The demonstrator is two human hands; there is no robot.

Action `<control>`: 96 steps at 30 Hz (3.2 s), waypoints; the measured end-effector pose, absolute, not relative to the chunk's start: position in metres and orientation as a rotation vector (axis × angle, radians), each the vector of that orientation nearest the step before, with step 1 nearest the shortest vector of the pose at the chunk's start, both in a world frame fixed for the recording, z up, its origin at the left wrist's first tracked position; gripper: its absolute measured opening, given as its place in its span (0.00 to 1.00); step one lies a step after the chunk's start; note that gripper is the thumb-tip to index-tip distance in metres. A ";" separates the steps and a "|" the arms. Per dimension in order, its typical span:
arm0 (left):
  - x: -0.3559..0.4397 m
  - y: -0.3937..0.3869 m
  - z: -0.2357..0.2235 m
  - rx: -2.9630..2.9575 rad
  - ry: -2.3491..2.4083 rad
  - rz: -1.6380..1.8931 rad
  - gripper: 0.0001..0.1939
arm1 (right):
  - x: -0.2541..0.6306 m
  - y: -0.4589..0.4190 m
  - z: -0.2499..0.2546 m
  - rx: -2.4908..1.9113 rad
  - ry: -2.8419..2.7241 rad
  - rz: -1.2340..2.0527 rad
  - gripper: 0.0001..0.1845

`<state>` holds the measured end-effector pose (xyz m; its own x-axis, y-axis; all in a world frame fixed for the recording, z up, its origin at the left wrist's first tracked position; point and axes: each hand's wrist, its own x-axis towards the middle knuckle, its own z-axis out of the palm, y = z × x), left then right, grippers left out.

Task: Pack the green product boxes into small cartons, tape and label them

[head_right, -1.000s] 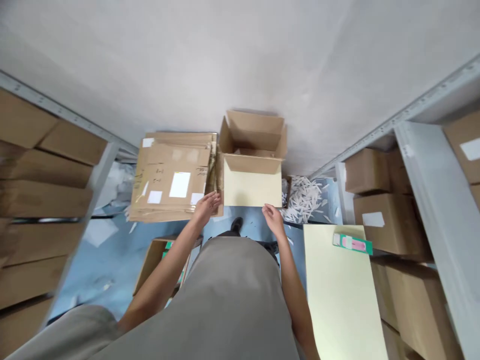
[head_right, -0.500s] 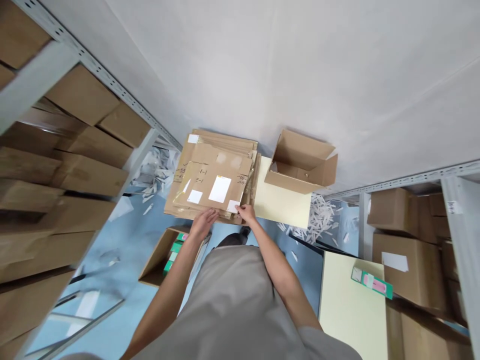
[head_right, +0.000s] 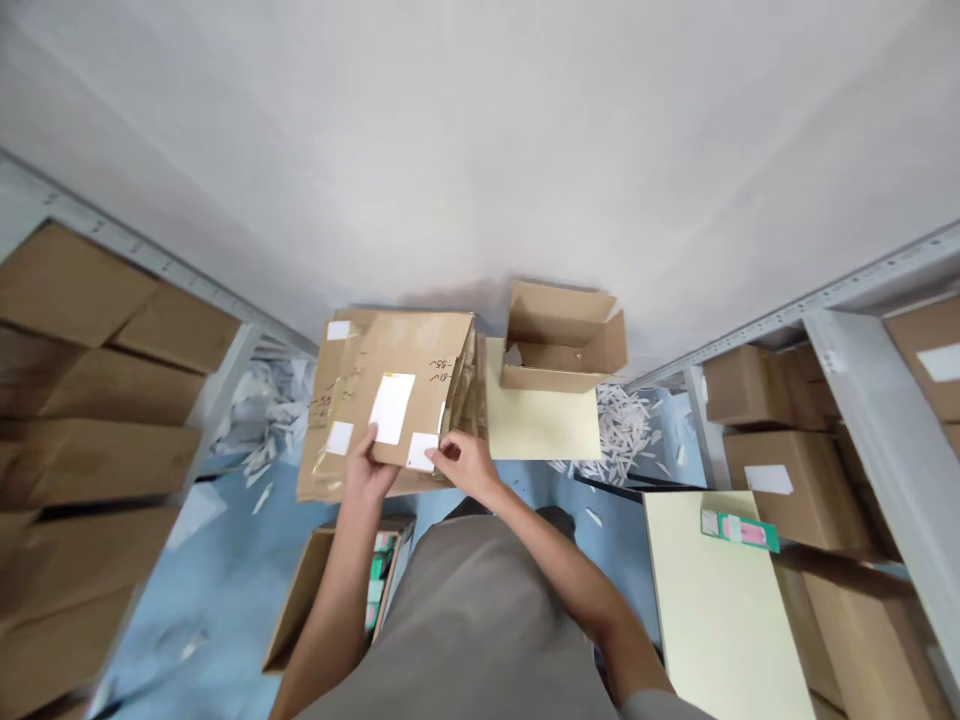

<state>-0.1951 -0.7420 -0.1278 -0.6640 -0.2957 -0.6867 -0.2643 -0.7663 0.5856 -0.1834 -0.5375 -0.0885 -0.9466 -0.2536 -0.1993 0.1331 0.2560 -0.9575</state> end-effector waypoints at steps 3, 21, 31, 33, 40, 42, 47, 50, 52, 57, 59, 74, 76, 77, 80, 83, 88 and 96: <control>-0.231 -0.731 -0.107 1.062 -1.161 -2.780 0.11 | -0.181 -0.491 -0.065 0.028 2.300 -1.878 0.19; -0.203 -0.295 -0.057 -0.877 -2.899 -2.997 0.32 | 0.151 -0.140 -0.060 2.077 2.641 -2.118 0.44; -0.030 -0.067 -0.102 -1.479 -3.040 -2.820 0.30 | 0.331 -0.077 -0.135 2.742 2.179 -1.951 0.28; 0.001 -0.042 -0.114 -1.410 -3.010 -2.851 0.24 | 0.349 -0.069 -0.152 2.817 2.074 -1.935 0.30; 0.032 -0.026 -0.128 -1.372 -3.218 -2.835 0.17 | 0.367 -0.056 -0.188 2.781 1.830 -2.018 0.32; 0.027 -0.030 -0.127 -1.256 -3.351 -2.834 0.14 | 0.370 -0.057 -0.188 2.676 1.840 -2.103 0.34; 0.020 -0.040 -0.133 -1.014 -3.522 -2.858 0.14 | 0.375 -0.055 -0.176 2.433 1.896 -2.304 0.39; 0.021 -0.042 -0.140 -1.031 -3.578 -2.665 0.17 | 0.377 -0.045 -0.172 2.404 1.905 -2.290 0.43; 0.021 -0.041 -0.143 -1.270 -3.581 -2.423 0.22 | 0.378 -0.037 -0.172 2.425 1.905 -2.249 0.46; 0.015 -0.033 -0.143 -1.995 -3.495 -1.971 0.35 | 0.381 -0.014 -0.174 2.509 1.910 -2.145 0.52; 0.015 -0.028 -0.142 -2.015 -3.493 -1.948 0.37 | 0.383 -0.007 -0.172 2.510 1.906 -2.120 0.53; 0.037 -0.057 -0.127 -2.352 -3.136 -1.035 0.33 | 0.382 0.026 -0.146 2.497 2.246 -1.886 0.39; 0.037 -0.061 -0.125 -2.354 -3.214 -0.833 0.35 | 0.380 0.033 -0.144 2.443 2.338 -1.825 0.39; 0.037 -0.062 -0.125 -2.332 -3.279 -0.750 0.37 | 0.379 0.036 -0.142 2.412 2.379 -1.793 0.38; 0.037 -0.062 -0.127 -2.251 -3.401 -0.711 0.41 | 0.376 0.038 -0.135 2.340 2.454 -1.684 0.32; 0.037 -0.058 -0.128 -2.220 -3.280 -0.874 0.36 | 0.372 0.029 -0.124 2.333 2.432 -1.542 0.24; 0.041 -0.050 -0.122 -2.301 -2.953 -0.991 0.23 | 0.365 0.008 -0.110 2.464 2.290 -1.460 0.31; 0.041 -0.057 -0.107 -2.707 -2.532 -0.807 0.21 | 0.349 0.008 -0.114 2.549 2.237 -1.505 0.30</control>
